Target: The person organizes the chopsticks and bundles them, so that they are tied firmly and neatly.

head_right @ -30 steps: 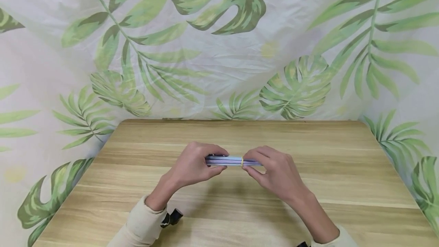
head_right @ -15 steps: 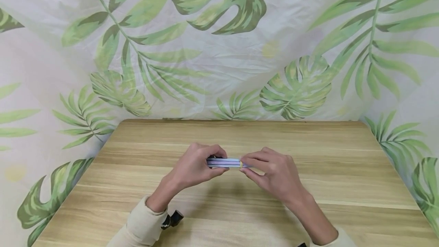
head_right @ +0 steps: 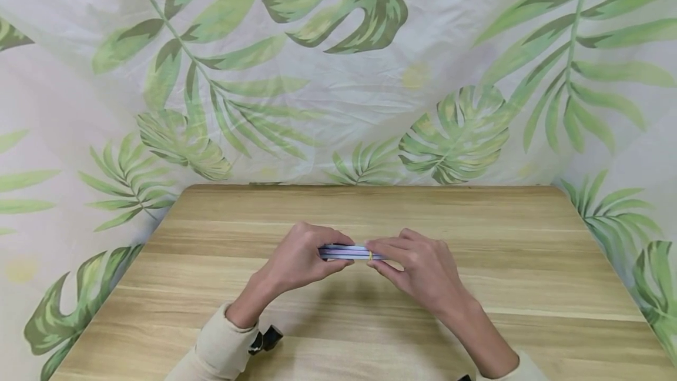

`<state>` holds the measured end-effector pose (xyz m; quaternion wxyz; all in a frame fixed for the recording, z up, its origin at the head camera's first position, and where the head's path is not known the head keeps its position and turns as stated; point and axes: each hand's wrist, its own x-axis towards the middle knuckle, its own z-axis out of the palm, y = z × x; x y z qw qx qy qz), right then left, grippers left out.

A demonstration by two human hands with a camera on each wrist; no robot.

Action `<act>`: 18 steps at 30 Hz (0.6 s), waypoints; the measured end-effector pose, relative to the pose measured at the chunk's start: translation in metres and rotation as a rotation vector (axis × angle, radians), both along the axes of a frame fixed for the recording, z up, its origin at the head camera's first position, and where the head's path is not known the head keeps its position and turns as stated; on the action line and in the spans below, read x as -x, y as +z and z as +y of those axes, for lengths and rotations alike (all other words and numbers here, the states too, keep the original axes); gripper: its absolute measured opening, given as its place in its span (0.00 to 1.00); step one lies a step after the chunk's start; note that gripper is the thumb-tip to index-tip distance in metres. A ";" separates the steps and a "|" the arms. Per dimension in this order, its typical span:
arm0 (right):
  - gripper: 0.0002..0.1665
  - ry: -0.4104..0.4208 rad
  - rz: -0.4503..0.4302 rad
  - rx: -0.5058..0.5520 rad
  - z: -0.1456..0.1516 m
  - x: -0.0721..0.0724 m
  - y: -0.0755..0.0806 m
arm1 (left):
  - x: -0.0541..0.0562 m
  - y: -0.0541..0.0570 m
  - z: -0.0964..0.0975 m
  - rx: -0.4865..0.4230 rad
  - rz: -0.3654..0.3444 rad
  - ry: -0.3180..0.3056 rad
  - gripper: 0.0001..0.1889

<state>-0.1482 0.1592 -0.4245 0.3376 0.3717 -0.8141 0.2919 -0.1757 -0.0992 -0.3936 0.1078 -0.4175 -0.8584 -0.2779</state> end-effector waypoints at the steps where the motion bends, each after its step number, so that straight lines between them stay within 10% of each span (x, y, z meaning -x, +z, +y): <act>1: 0.26 -0.005 -0.003 -0.003 0.000 0.000 0.001 | 0.000 0.000 0.000 0.000 0.009 0.002 0.10; 18: 0.24 -0.111 -0.203 -0.041 0.027 0.000 0.019 | 0.009 0.005 -0.016 -0.014 0.095 0.092 0.11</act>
